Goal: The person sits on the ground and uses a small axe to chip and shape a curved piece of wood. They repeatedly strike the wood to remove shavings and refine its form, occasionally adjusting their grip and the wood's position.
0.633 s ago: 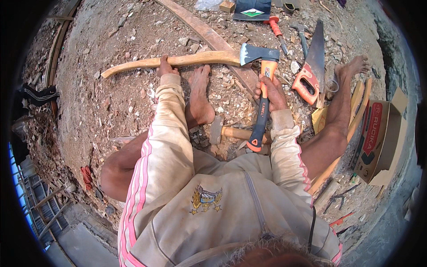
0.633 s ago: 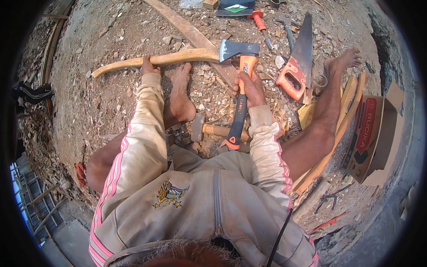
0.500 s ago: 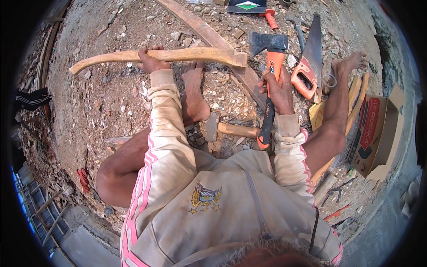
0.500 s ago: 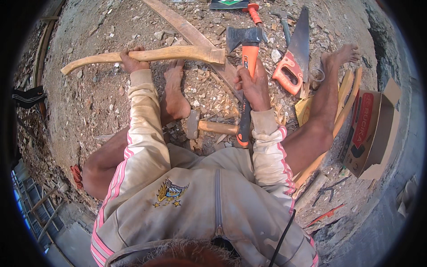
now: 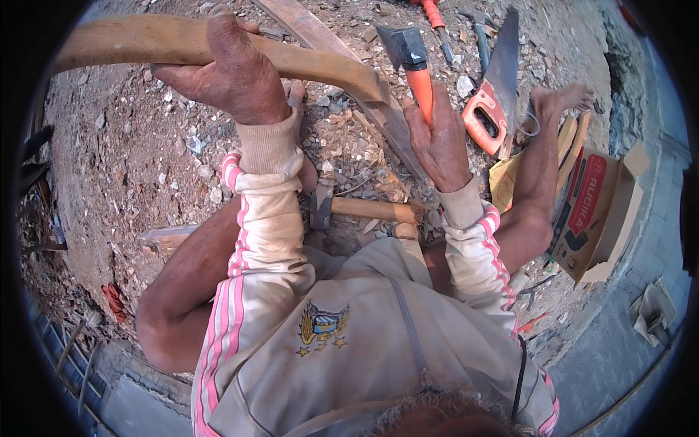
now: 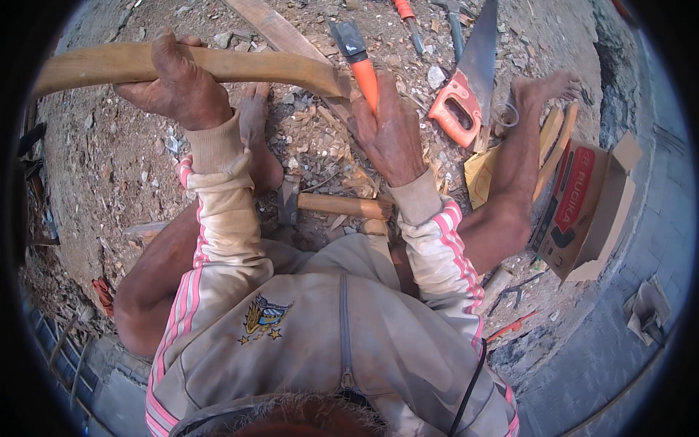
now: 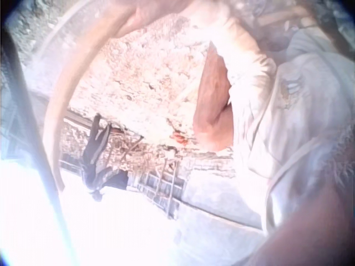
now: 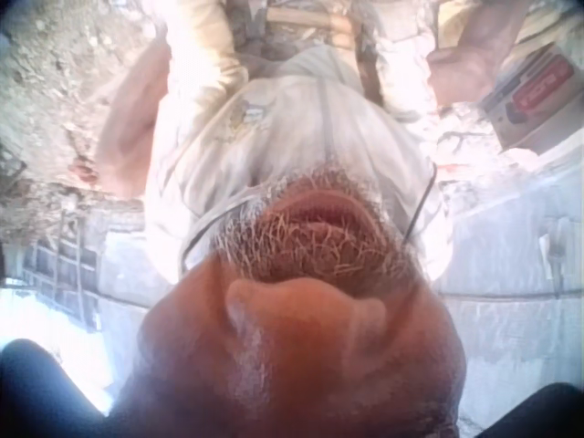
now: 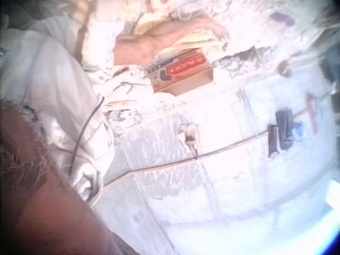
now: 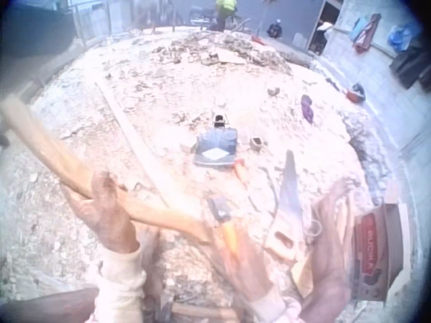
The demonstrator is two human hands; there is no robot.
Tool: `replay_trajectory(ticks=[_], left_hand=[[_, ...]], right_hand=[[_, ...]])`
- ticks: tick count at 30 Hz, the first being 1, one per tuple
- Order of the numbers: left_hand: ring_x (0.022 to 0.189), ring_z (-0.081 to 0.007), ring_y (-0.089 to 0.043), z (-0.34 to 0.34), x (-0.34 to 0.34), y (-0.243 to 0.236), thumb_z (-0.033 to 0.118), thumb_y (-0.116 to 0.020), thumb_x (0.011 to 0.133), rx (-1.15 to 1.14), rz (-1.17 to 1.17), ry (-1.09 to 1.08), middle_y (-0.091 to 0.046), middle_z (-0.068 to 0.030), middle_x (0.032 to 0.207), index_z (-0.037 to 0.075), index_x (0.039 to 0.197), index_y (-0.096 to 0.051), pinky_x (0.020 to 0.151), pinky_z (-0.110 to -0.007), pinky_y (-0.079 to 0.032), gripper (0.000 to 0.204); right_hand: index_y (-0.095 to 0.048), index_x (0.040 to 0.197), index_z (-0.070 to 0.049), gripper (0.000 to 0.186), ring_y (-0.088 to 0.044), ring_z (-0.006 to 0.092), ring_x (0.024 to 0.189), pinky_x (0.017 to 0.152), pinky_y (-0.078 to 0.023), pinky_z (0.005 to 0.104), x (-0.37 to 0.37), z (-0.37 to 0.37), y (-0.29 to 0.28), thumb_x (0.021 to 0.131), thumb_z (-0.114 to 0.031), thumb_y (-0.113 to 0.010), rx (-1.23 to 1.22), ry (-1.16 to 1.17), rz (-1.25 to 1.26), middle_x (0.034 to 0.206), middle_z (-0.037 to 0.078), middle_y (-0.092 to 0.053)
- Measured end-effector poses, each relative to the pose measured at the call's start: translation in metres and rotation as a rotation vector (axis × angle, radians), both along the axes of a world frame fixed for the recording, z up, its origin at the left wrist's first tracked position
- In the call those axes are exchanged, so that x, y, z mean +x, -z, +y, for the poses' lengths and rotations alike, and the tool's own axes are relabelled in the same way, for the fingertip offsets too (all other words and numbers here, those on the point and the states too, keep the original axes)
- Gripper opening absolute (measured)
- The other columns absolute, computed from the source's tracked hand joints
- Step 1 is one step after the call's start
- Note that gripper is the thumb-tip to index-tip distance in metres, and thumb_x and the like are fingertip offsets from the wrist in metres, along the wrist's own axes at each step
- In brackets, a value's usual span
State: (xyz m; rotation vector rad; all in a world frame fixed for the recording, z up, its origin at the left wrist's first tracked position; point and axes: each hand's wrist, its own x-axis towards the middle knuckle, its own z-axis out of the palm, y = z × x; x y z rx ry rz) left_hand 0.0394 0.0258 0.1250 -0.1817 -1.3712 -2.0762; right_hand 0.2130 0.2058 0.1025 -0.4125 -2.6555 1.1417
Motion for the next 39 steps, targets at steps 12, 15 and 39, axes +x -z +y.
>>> replay_trajectory(ticks=[12, 15, 39], left_hand=[[0.081, -0.0204, -0.063, 0.048, 0.040, -0.036, 0.017, -0.073, 0.090, -0.178, 0.165, -0.047, -0.059, -0.0159, 0.101, -0.007, 0.149, -0.027, 0.073, -0.033, -0.056, 0.079], [0.078, -0.0209, -0.065, 0.040, 0.036, -0.030, 0.013, -0.074, 0.087, -0.123, 0.238, 0.086, -0.062, -0.0165, 0.098, -0.004, 0.140, -0.034, 0.071, -0.032, -0.057, 0.069], [0.058, -0.0241, -0.064, 0.030, 0.032, -0.028, -0.005, -0.068, 0.083, -0.023, 0.069, 0.139, -0.062, -0.0171, 0.083, 0.005, 0.130, -0.035, 0.053, -0.037, -0.058, 0.058]], right_hand=[[-0.052, 0.111, 0.000, 0.028, -0.065, 0.0479, 0.072, 0.061, -0.049, 0.0511, -0.001, -0.009, 0.012, 0.093, -0.014, -0.067, -0.194, 0.112, 0.037, 0.078, 0.026, -0.064], [-0.052, 0.112, 0.001, 0.028, -0.066, 0.0481, 0.074, 0.064, -0.049, 0.0522, 0.002, -0.010, 0.017, 0.092, -0.013, -0.066, -0.128, 0.099, 0.088, 0.080, 0.026, -0.065], [-0.058, 0.112, -0.003, 0.029, -0.066, 0.0453, 0.072, 0.059, -0.050, 0.0481, 0.014, 0.011, 0.030, 0.093, -0.023, -0.068, -0.103, 0.048, 0.002, 0.077, 0.024, -0.065]])
